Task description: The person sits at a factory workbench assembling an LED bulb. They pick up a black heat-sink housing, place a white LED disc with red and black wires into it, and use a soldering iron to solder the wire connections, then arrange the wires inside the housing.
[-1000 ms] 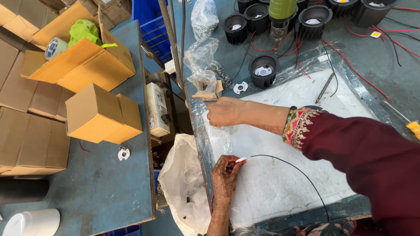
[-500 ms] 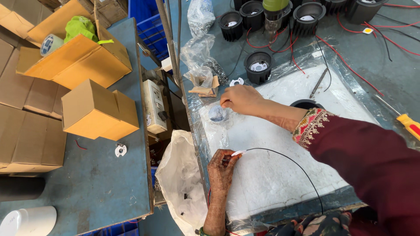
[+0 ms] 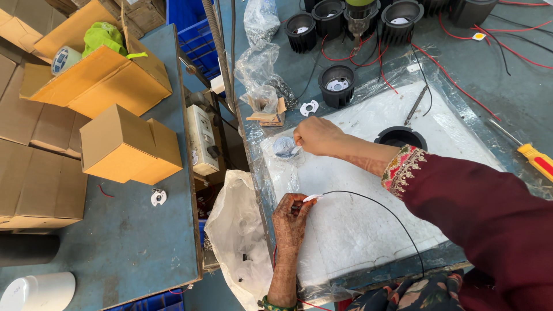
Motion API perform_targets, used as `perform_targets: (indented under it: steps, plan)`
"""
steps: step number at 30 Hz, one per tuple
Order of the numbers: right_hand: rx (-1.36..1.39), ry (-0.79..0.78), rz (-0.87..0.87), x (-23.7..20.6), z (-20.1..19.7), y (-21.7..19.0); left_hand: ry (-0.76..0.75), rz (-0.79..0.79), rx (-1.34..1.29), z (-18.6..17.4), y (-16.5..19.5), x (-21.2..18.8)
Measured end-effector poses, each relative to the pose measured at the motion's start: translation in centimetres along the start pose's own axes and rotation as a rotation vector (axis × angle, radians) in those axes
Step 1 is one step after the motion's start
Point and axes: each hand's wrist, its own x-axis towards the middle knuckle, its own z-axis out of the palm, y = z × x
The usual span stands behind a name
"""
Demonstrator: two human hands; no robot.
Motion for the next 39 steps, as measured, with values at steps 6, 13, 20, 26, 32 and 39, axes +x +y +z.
perform_targets:
  steps: [6,13,20,26,32,39]
  plan:
    - [0.187,-0.014,0.043,0.5,0.7,0.2,0.006,0.000,0.021,-0.1,-0.1,0.0]
    - [0.715,-0.064,0.221,0.5,1.4,0.9,0.014,0.004,0.020,-0.1,-0.2,0.0]
    - [0.991,-0.037,0.253,-0.2,1.2,1.4,0.015,0.026,0.032,-0.1,-0.3,-0.1]
    - [1.021,-0.028,0.281,-0.5,0.7,1.6,0.004,-0.005,-0.050,0.0,-1.0,-0.2]
    - [0.963,0.007,0.283,-0.8,0.8,1.4,0.006,-0.008,-0.073,0.2,-1.3,-0.3]
    - [0.958,0.006,0.312,-1.1,0.6,1.6,-0.004,0.004,-0.006,-0.4,0.0,-0.6]
